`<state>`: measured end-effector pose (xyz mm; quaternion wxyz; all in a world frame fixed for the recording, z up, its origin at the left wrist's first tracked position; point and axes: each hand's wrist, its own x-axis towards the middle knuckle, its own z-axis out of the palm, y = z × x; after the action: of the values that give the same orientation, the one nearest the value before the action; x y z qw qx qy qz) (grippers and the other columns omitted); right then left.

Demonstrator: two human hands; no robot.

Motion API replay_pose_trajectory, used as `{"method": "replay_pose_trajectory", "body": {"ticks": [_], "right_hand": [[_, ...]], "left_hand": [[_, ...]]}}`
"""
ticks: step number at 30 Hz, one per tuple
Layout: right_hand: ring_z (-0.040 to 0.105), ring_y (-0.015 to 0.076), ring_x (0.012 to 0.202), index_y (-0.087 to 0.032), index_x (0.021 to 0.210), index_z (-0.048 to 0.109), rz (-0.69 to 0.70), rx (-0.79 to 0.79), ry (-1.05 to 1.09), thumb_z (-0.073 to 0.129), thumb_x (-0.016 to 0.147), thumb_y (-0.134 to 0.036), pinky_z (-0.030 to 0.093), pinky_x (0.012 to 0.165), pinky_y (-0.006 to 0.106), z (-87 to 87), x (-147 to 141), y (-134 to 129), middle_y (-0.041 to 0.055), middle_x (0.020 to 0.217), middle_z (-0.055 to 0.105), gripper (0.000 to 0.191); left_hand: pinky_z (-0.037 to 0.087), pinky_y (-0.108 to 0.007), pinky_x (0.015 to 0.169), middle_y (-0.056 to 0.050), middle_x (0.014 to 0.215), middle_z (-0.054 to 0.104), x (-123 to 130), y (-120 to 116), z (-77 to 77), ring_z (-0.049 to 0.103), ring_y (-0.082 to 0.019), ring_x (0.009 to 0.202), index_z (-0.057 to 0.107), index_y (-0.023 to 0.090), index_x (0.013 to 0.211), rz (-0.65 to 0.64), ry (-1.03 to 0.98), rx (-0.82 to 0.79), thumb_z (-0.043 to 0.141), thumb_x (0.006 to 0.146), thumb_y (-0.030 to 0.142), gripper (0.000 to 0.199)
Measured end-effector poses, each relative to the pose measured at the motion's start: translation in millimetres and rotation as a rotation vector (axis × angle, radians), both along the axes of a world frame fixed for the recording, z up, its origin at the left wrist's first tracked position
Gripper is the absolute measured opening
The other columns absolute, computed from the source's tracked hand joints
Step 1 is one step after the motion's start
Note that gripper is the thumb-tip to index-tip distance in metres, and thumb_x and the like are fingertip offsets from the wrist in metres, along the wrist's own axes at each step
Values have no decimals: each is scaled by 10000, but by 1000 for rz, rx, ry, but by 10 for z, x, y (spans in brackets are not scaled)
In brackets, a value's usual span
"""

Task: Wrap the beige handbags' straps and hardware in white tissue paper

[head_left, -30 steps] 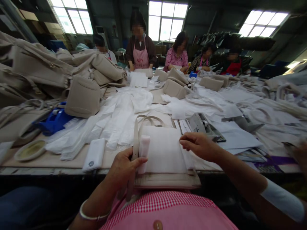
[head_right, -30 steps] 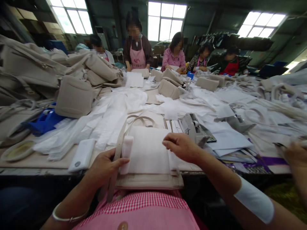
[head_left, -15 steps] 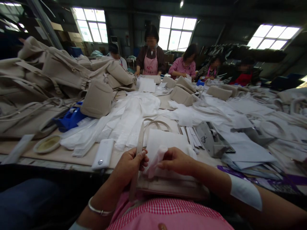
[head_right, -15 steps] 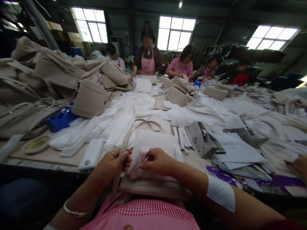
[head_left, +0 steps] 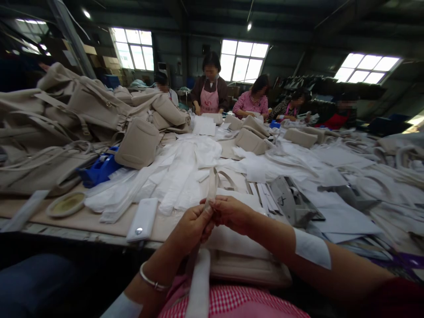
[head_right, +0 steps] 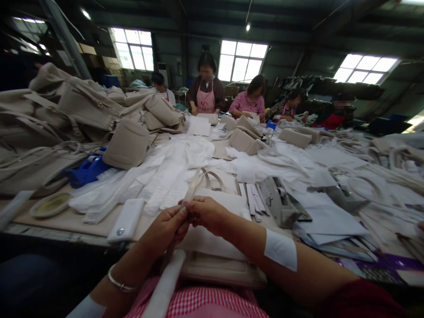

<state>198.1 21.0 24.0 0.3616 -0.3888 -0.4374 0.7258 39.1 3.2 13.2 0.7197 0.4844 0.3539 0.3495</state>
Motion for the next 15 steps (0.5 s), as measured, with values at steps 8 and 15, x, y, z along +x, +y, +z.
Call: {"method": "replay_pose_trajectory", "body": {"ticks": [8,15], "right_hand": [[446,64,458,-135,688,633,-263,137,15,836,626,-285,300,443,211,74,75,132,-19,569,606,259],[406,61,388,-142,612,601,-431,271,-102,775,694,-389,275,380,214,110,72,-8,-42,479,524,312]], "left_hand": [[489,-266,630,-34,742,689,-81,40,-40,635,-158,672,640,176,845,130,390,401,626,850,403,228],[496,-264,584,-78,767,716,-134,69,-87,632,-152,633,679,144,845,50,303,243,550,902,450,337]]}}
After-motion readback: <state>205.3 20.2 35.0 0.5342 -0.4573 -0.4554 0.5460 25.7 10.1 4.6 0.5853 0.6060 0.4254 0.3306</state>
